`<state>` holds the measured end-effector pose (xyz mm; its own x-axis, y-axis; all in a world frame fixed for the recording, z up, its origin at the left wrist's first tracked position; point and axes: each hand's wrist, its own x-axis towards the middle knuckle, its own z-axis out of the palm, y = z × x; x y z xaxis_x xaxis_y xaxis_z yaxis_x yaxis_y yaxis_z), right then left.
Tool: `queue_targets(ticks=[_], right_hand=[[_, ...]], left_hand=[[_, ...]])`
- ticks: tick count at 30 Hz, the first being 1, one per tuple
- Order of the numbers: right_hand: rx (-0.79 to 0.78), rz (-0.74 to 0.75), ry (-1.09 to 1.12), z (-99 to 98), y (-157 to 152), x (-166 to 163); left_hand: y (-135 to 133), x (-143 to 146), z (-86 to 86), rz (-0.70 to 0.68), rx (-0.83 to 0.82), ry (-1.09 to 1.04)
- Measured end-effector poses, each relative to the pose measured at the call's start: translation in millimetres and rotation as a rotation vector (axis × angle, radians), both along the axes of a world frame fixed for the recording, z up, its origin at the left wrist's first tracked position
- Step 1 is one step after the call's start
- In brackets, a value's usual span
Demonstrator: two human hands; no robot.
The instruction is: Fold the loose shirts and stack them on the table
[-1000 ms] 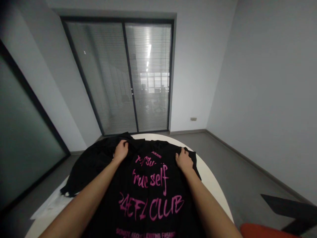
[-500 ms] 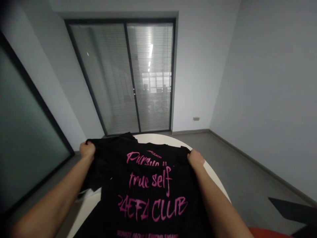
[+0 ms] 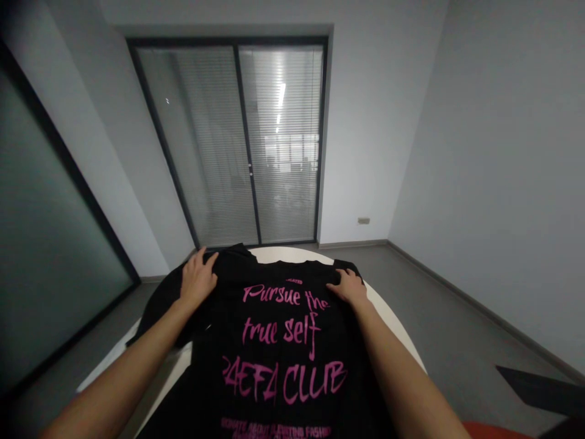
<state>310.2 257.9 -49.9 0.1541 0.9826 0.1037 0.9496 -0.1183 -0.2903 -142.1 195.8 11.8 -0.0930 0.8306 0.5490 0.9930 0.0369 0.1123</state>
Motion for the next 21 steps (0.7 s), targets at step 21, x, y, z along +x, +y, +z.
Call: queue_targets(ticks=[21], right_hand=[[0.031,0.182,-0.135,7.9,11.6,-62.9]], left_hand=[[52.5,94.2,-40.8,-0.11,-0.431,0.082]])
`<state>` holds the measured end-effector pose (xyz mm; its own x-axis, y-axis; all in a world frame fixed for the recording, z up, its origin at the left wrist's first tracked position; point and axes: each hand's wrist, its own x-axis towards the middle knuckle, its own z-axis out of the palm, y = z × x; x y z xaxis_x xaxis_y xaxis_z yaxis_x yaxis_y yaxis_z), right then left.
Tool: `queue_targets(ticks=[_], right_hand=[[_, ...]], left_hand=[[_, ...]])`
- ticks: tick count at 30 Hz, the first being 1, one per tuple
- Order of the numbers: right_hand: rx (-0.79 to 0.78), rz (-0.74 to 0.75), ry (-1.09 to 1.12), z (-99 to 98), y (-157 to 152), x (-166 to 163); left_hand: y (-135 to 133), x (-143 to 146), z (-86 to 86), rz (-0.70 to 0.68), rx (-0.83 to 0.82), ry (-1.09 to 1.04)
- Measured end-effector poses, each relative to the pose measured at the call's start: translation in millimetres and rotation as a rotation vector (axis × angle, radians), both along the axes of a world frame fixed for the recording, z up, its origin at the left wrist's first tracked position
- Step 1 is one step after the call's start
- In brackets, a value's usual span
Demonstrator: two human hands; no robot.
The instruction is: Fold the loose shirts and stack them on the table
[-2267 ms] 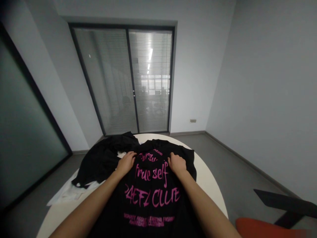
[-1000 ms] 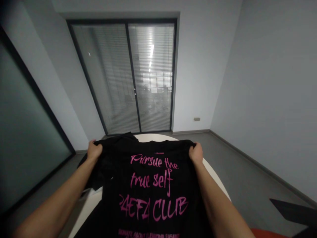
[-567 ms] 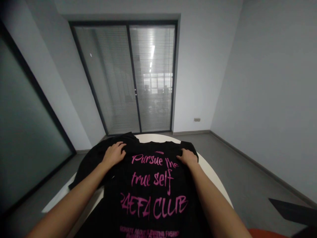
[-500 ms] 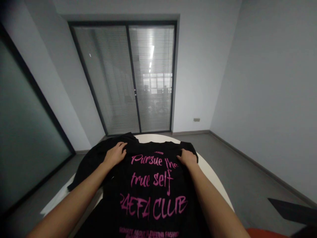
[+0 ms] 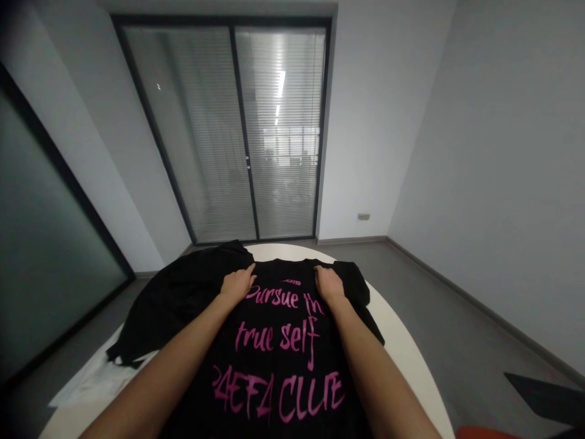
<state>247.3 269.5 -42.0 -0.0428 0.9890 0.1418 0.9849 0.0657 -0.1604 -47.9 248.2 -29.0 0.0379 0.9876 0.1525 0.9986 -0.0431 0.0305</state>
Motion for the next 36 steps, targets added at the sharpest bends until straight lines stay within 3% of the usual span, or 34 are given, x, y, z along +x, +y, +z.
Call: queue_targets(ticks=[5,10,16,19,22,26,31,34,36], right_hand=[[-0.049,-0.131,0.022,-6.1,15.9,-9.3],[-0.127,-0.194,0.042,-9.8,28.1,-19.1],[-0.085,-0.233,0.082,-10.2,39.6,-24.3],[-0.018,-0.187,0.122,-9.9,48.4,-26.6],[0.004,0.006,0.146,-14.3,55.5,-29.1],[-0.022,0.16,0.109,-24.4,52.4,-27.3],[0.016,0.196,0.057,-24.4,29.6,-9.7],[0.114,0.155,-0.012,-20.1,11.4,3.5],[0.216,0.052,-0.044,-18.3,-1.0,11.9]], left_hand=[[13.7,3.6,-8.0,0.062,-0.038,-0.008],[29.2,6.0,-5.4,0.061,-0.054,-0.02],[41.3,0.6,2.2,0.115,-0.013,-0.116],[50.6,-9.4,10.2,0.17,0.012,-0.181],[59.5,-15.5,14.6,0.172,0.021,-0.221],[55.9,-5.7,6.1,0.067,-0.032,-0.22],[15.2,15.8,-9.6,-0.215,-0.035,-0.151],[-17.2,18.1,-14.7,-0.391,-0.025,-0.104],[-36.6,15.3,-18.4,-0.448,-0.021,-0.074]])
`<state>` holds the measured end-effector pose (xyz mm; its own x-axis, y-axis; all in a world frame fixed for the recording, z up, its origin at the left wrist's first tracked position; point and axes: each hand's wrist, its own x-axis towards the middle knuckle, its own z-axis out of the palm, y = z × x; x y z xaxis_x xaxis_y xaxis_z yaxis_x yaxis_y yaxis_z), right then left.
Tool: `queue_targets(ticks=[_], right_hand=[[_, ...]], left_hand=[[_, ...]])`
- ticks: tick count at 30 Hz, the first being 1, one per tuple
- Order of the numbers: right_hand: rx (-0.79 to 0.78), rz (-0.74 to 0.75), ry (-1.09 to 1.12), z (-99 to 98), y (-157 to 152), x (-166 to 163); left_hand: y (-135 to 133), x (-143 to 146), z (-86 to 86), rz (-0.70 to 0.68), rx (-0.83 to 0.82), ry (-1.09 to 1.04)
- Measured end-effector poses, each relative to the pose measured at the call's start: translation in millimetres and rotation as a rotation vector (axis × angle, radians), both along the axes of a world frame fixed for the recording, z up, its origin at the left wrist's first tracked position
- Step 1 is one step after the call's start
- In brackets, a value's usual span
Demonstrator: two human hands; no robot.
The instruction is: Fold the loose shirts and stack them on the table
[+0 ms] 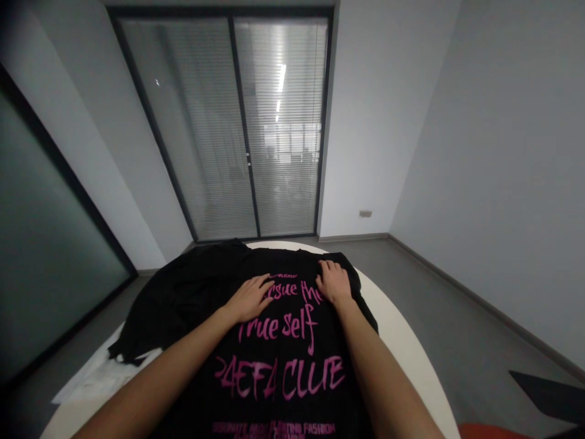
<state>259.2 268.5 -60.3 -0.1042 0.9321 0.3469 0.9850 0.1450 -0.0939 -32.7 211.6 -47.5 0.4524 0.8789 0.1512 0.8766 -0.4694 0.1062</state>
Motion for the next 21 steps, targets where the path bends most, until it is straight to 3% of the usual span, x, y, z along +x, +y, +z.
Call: queue_targets(ticks=[4,9,14,17,21], right_hand=[[0.043,-0.292,0.053,1.7,-21.5,17.9],[-0.172,-0.505,0.196,7.1,-37.1,47.5],[-0.414,-0.47,0.308,8.4,-41.5,79.5],[-0.413,-0.401,0.311,6.2,-45.0,93.1],[-0.328,-0.386,0.329,5.0,-53.1,101.0]], left_hand=[[-28.9,-11.3,-7.6,0.065,0.057,0.037],[-54.3,-32.3,-3.0,0.353,0.164,0.035],[-81.5,-58.0,16.0,0.623,0.172,0.01],[-95.0,-74.6,22.1,0.732,0.11,-0.017],[-102.4,-96.5,15.8,0.77,-0.086,-0.079]])
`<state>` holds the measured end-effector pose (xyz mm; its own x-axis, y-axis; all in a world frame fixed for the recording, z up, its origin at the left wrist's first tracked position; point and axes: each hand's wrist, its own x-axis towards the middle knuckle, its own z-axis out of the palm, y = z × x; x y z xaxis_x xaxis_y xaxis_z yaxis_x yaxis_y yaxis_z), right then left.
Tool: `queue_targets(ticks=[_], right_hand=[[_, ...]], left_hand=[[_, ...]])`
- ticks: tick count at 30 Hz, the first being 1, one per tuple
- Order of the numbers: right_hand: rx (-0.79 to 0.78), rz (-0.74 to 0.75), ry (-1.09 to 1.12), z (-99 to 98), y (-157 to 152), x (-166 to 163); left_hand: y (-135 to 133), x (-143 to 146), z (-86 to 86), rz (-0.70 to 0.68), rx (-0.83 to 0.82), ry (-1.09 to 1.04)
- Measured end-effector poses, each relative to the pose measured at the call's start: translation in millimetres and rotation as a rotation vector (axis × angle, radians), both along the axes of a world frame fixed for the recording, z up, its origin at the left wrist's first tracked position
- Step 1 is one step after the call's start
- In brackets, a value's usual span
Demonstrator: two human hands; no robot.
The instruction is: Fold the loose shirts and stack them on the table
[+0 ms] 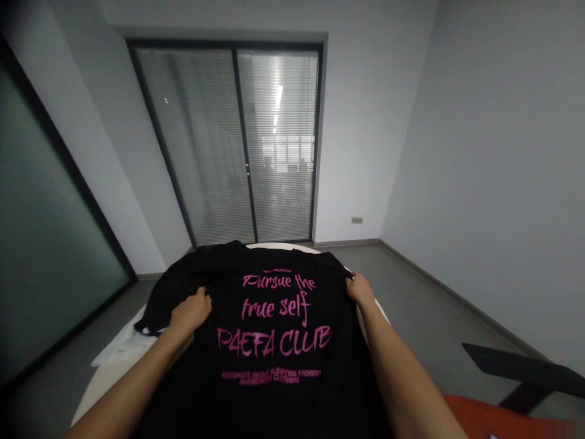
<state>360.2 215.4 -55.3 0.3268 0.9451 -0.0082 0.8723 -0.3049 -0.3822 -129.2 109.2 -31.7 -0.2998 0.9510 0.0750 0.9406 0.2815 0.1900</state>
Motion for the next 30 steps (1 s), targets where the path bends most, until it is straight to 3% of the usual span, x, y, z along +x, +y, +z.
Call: queue_targets(ticks=[6,10,19,26,30], right_hand=[[-0.07,0.041,0.03,-0.7,-12.8,2.0],[-0.129,0.086,0.025,2.7,-21.0,6.0],[-0.119,0.074,-0.002,4.5,-43.7,10.8],[-0.123,0.147,0.012,3.1,-53.3,10.1],[-0.091,0.064,-0.055,-1.6,-62.2,13.9]], left_hand=[[-3.9,-17.6,-20.0,-0.101,-0.104,-0.197],[-13.9,-22.6,-21.7,-0.141,-0.115,-0.265],[-42.9,-44.4,-15.1,-0.015,-0.096,-0.081],[-37.7,-48.6,-21.3,-0.07,-0.077,-0.113],[-38.2,-54.9,-23.4,-0.01,-0.089,-0.082]])
